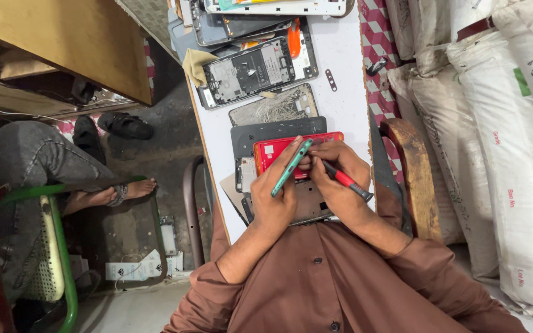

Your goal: The person uses a red-handled screwdriver to pry and separate the screen from the frame of a smartphone. They rotate the device and continue working along the edges to loosen the casing.

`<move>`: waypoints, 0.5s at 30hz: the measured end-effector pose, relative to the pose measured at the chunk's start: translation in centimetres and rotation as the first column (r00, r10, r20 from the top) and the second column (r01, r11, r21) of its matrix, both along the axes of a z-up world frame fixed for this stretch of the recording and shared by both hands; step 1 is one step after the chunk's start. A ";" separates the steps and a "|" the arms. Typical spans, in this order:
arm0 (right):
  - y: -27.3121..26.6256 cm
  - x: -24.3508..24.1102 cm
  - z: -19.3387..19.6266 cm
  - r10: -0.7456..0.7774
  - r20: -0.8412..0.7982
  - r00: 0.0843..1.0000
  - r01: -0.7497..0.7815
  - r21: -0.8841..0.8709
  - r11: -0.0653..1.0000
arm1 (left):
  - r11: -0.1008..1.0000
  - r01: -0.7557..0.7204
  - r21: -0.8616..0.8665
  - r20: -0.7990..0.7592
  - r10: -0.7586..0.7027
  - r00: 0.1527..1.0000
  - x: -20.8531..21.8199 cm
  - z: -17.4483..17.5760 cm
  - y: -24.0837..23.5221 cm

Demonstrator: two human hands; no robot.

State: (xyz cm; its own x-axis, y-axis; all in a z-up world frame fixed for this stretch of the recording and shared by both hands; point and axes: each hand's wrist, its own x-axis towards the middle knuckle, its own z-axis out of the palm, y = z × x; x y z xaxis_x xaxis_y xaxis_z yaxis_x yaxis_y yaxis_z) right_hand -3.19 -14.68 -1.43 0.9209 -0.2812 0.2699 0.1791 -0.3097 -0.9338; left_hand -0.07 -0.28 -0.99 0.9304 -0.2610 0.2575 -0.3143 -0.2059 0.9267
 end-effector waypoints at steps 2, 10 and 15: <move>0.0 0.1 -0.2 0.028 -0.003 1.000 -0.028 0.062 0.998 | 1.000 -0.027 0.011 0.066 0.026 0.997 -0.1 -0.4 0.1; -0.3 0.3 -1.2 0.103 0.010 0.995 -0.103 0.200 0.974 | 0.984 -0.164 0.066 -0.009 0.164 0.986 -0.7 -2.5 -0.2; -0.5 0.1 -1.5 0.127 -0.072 0.989 -0.094 0.353 0.931 | 0.964 -0.165 0.207 -0.090 0.187 0.978 -0.8 -2.8 0.0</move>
State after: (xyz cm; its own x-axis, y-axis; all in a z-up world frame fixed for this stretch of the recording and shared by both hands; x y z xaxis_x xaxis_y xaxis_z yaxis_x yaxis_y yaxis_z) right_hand -3.08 -15.21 -2.98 0.9677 -0.2370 0.0861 0.1018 0.0547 -0.9933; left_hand -0.89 -0.25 -3.77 0.9855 -0.1260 0.1133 -0.1573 -0.4313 0.8884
